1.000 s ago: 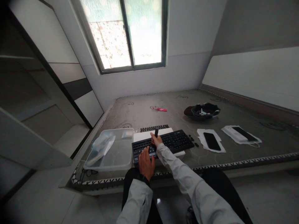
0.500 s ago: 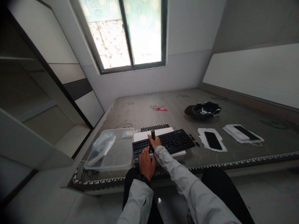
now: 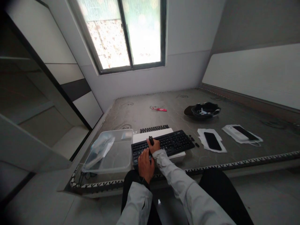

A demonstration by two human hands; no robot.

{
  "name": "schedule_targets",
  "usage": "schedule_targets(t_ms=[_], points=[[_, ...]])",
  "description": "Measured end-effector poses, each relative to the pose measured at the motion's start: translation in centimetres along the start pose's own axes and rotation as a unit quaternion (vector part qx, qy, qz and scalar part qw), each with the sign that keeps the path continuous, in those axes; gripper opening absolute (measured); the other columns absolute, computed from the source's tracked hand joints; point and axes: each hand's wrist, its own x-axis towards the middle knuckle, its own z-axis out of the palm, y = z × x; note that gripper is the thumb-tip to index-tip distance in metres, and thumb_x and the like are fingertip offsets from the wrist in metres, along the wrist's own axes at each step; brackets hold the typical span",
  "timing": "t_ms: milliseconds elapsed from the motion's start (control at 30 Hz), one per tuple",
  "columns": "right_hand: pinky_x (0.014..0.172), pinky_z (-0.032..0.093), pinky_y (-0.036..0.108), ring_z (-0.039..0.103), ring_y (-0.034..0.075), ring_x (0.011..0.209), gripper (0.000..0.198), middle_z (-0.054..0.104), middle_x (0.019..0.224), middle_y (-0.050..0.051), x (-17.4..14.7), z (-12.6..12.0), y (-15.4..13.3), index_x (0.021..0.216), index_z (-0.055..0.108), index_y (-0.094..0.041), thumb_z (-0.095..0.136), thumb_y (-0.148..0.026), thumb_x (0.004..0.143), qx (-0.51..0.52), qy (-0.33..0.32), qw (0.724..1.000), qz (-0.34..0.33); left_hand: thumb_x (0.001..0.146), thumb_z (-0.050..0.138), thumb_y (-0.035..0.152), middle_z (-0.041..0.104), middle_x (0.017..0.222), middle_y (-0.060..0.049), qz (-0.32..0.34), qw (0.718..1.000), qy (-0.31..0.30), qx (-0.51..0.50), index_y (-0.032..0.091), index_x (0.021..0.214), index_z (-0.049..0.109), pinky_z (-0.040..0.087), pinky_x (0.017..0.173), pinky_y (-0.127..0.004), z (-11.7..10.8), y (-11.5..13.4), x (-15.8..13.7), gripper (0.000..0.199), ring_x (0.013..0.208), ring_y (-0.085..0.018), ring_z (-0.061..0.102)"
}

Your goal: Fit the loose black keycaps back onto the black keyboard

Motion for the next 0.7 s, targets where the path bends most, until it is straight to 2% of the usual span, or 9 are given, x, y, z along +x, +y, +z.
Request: schedule_targets(t_ms=[167, 367, 700], points=[[0.048, 0.028, 0.028, 0.031, 0.01, 0.045, 0.048, 0.038, 0.043, -0.002, -0.5, -0.3, -0.5, 0.042, 0.041, -0.022, 0.06, -0.055, 0.071, -0.005, -0.005, 1.0, -0.019, 0.086, 0.05, 0.018, 0.054, 0.131, -0.009, 0.005, 0.999, -0.032, 0.02, 0.02, 0.127, 0.056, 0.036, 0.103, -0.042, -1.0, 0.6, 0.8, 0.041, 0.122, -0.024, 0.045], [0.048, 0.026, 0.029, 0.031, 0.01, 0.042, 0.047, 0.037, 0.041, -0.002, -0.8, -0.5, -0.3, 0.042, 0.039, -0.022, 0.059, -0.051, 0.073, -0.016, -0.015, 0.999, -0.034, 0.083, 0.054, 0.017, 0.058, 0.116, -0.006, -0.018, 0.998, -0.054, 0.04, 0.026, 0.11, 0.065, 0.038, 0.091, -0.042, -1.5, 1.1, 2.5, 0.03, 0.104, -0.024, 0.05], [0.049, 0.026, 0.028, 0.032, 0.01, 0.043, 0.044, 0.04, 0.044, -0.002, -1.4, -0.9, -0.4, 0.045, 0.038, -0.022, 0.053, -0.044, 0.08, -0.027, -0.057, 0.996, -0.068, 0.082, 0.055, 0.016, 0.057, 0.116, -0.006, -0.03, 0.997, -0.052, 0.037, 0.027, 0.119, 0.06, 0.036, 0.091, -0.041, -1.7, 1.1, 2.6, 0.038, 0.107, -0.024, 0.048]])
